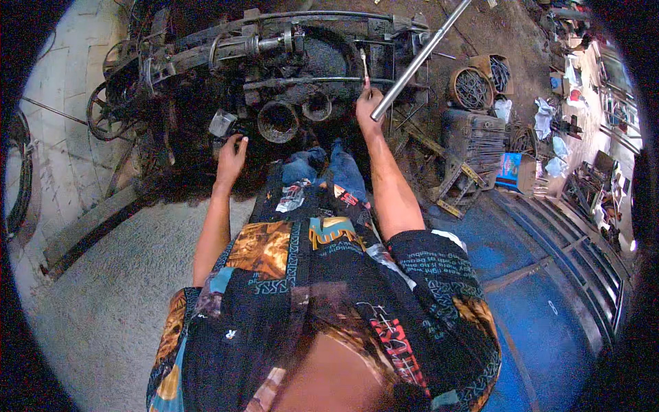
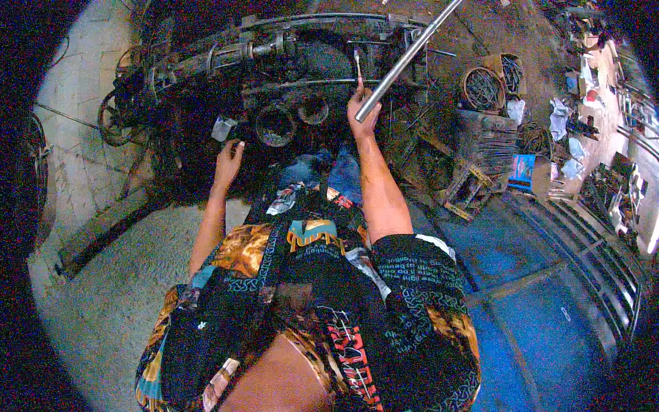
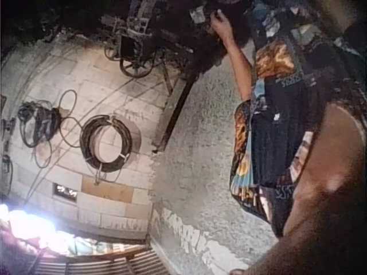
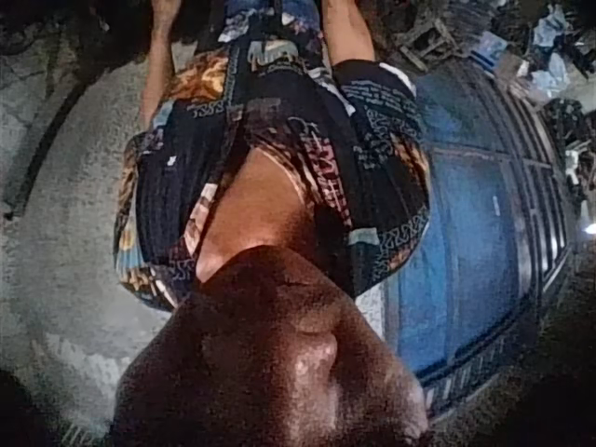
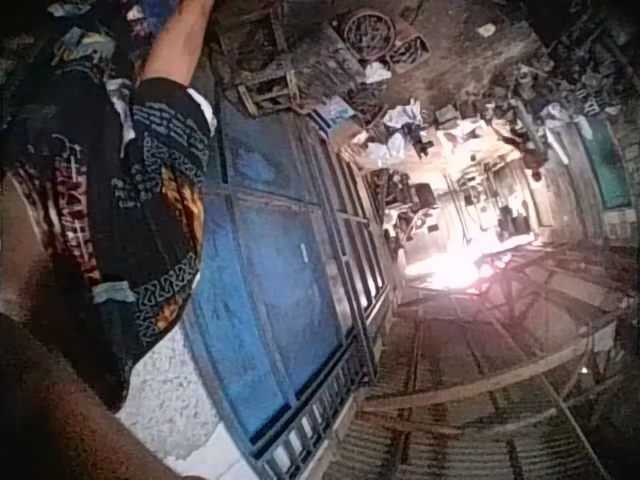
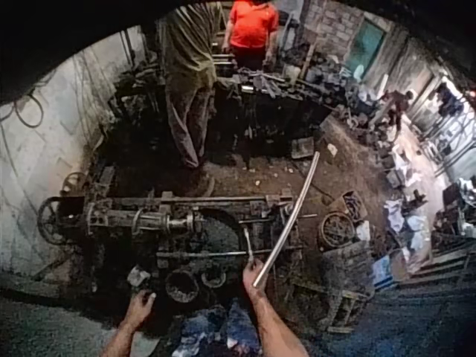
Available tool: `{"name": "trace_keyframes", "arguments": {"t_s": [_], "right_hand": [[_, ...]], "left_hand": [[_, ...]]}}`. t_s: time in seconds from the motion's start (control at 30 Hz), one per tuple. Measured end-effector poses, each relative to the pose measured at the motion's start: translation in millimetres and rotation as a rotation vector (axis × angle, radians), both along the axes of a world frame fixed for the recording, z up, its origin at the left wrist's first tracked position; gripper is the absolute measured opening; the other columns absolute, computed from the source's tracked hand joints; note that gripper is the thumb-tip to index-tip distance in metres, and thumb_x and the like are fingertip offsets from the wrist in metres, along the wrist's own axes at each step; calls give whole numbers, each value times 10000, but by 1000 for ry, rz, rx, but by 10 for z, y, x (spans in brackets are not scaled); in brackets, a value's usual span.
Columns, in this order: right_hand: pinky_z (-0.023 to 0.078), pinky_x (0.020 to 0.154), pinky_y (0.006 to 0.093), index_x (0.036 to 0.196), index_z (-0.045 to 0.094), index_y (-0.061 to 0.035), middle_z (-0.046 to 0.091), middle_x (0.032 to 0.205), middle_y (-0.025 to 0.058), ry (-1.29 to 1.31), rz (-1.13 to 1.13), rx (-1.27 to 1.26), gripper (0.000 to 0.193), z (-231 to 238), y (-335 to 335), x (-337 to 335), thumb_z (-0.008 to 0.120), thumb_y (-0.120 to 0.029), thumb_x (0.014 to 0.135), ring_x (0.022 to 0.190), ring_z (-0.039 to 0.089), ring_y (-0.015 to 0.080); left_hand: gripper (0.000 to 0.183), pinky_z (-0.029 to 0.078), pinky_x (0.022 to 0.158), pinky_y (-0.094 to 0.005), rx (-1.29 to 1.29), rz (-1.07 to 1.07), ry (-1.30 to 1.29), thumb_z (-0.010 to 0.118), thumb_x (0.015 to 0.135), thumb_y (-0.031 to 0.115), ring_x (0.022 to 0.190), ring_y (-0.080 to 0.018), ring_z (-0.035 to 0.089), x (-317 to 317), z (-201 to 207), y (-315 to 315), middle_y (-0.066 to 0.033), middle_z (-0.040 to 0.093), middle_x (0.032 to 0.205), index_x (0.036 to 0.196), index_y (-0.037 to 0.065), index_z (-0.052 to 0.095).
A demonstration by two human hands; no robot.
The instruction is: The recorder uses a manual tube-bending machine to shape a metal pipe.
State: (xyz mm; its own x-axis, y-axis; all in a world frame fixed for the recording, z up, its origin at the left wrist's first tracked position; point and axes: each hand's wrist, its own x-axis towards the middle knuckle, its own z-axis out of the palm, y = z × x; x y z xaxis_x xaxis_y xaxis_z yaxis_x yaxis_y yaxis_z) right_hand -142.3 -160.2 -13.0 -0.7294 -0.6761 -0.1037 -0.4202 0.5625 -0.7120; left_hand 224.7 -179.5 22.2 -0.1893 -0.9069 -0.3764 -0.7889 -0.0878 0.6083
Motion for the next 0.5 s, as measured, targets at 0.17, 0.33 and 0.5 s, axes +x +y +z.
{"name": "trace_keyframes", "arguments": {"t_s": [0.17,0.33,0.5], "right_hand": [[455,561,436,759,612,10,580,696,271,118,-26,-113,389,127,-234,-26,505,-317,942,676,589,430],[437,537,483,767,611,12,585,686,259,59,-12,-36,340,71,-229,-32,496,-262,932,658,584,452],[449,542,490,799,607,-3,582,671,243,79,3,-46,317,-48,33,36,505,-274,927,650,580,446]], "left_hand": [[420,478,727,-373,7,-11,6,556,904,369,800,-312,630,39,-137,3,-205,641,886,1103,0,588],[434,480,623,-362,-48,-32,8,551,905,394,653,-253,629,-9,-142,-35,-167,639,761,1130,25,589],[372,479,684,-375,65,2,-50,566,904,325,728,-296,624,-30,-42,-33,-191,646,826,1068,-7,597]]}}
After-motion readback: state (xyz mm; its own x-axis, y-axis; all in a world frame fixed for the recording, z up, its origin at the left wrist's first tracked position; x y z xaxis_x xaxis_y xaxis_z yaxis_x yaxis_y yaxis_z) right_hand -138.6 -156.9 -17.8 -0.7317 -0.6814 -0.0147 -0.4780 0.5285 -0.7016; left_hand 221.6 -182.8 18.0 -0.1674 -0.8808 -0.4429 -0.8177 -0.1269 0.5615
